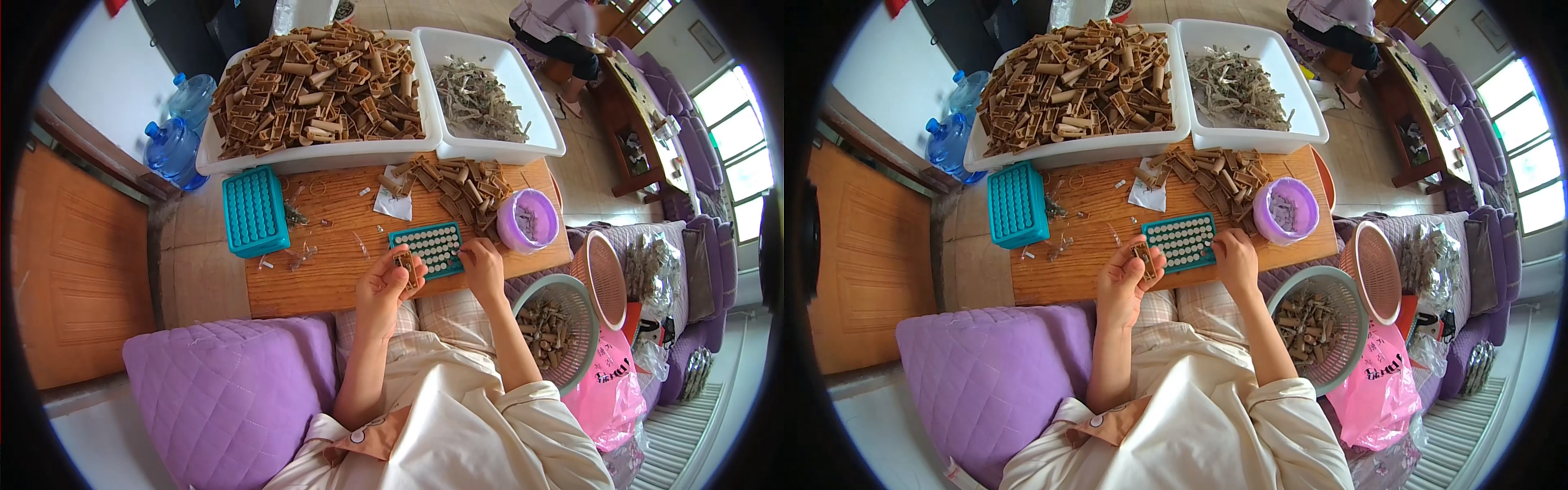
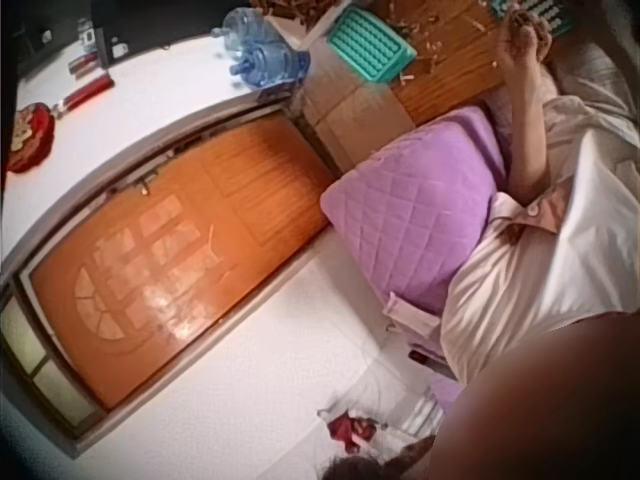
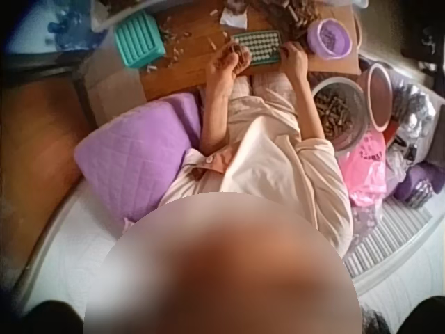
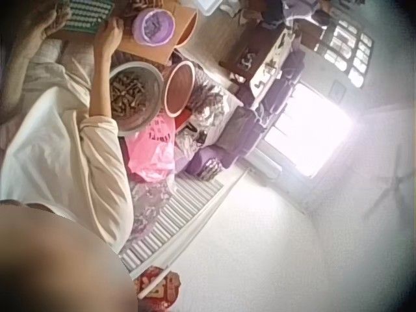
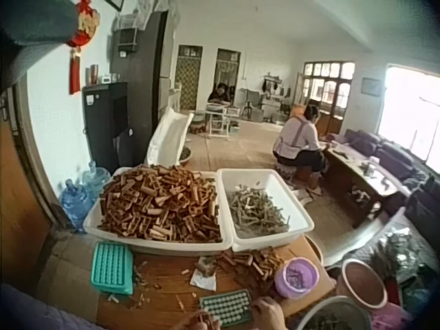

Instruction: The person is manually assembling or wrapping sticks of incense or related material into small bundles or tubes.

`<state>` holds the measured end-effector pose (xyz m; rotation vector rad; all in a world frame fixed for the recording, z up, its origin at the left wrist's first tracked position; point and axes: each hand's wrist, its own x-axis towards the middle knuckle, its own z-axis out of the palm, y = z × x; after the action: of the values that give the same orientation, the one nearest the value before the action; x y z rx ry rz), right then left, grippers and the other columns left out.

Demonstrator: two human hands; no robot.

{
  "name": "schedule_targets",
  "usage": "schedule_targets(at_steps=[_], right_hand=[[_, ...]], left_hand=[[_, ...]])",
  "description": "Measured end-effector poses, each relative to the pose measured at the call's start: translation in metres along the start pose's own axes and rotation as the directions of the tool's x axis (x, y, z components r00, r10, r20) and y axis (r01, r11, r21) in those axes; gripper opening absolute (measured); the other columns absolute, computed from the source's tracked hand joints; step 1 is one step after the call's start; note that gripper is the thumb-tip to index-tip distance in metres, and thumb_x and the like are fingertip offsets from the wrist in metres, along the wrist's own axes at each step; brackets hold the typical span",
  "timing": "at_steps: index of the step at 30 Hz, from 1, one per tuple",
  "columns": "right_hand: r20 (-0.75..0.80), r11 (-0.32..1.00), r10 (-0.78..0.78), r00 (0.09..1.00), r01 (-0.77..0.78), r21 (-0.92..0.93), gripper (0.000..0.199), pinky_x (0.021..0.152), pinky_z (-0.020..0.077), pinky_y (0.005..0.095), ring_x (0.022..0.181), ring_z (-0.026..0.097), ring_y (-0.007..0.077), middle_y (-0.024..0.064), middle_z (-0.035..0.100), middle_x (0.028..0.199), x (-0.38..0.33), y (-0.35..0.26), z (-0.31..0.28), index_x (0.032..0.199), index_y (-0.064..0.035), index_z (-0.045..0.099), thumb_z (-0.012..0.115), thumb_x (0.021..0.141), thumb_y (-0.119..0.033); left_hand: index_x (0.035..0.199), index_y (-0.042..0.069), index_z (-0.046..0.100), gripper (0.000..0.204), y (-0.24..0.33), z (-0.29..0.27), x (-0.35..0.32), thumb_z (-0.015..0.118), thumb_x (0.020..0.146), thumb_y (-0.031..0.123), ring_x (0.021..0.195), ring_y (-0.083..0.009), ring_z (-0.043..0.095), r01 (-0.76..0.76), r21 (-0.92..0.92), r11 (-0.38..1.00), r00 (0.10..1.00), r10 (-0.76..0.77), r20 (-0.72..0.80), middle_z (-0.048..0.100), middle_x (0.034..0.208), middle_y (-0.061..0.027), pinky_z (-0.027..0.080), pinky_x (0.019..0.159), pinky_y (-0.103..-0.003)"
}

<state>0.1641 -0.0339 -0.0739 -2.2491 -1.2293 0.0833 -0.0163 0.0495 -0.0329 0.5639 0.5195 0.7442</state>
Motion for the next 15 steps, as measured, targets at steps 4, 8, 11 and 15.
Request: schedule_targets(at_steps=[4,8,11,15], right_hand=[[-0.177,0.92,-0.146,0.973,0.199,0.337,0.012,0.065,0.0468,0.0314,0.074,0.057,0.0252,0.0105,0.057,0.086,0.0,-0.064,-0.031,0.079,-0.0032,0.059,0.061,0.068,0.0],[-0.231,0.834,-0.352,0.907,0.416,0.362,0.015,0.063,0.048,0.0291,0.075,0.059,0.0226,0.0102,0.058,0.087,-0.008,-0.11,-0.042,0.079,-0.0016,0.06,0.062,0.065,0.005],[-0.156,0.83,-0.393,0.906,0.422,0.364,0.017,0.061,0.0481,0.0303,0.073,0.057,0.0242,0.0095,0.057,0.087,-0.006,-0.104,-0.038,0.082,-0.003,0.06,0.062,0.067,0.003],[-0.041,0.828,-0.334,0.942,0.314,0.464,0.018,0.059,0.048,0.029,0.074,0.058,0.0209,0.01,0.057,0.086,-0.006,-0.089,-0.046,0.086,-0.0022,0.059,0.06,0.068,0.003]], left_hand=[[0.113,0.002,0.047,0.038,0.002,0.0,-0.004,0.06,0.079,0.015,0.087,-0.0208,0.06,0.024,0.026,0.999,1.0,-0.024,0.011,0.059,0.097,-0.0118,0.053,0.07,-0.029],[0.113,0.002,0.048,0.032,0.001,0.0,-0.006,0.054,0.082,0.006,0.085,-0.0156,0.059,0.023,0.067,0.997,0.997,-0.028,0.074,0.058,0.097,-0.0086,0.052,0.072,-0.028],[0.111,0.002,0.048,0.029,-0.001,0.004,-0.004,0.052,0.082,0.004,0.081,-0.0136,0.059,0.03,0.086,0.996,0.998,-0.034,0.051,0.058,0.095,-0.0073,0.052,0.071,-0.027],[0.107,0.002,0.05,0.024,0.001,0.004,-0.004,0.046,0.083,0.002,0.077,-0.0138,0.059,0.049,0.146,0.988,0.999,-0.051,0.009,0.059,0.091,-0.0076,0.051,0.07,-0.026]])
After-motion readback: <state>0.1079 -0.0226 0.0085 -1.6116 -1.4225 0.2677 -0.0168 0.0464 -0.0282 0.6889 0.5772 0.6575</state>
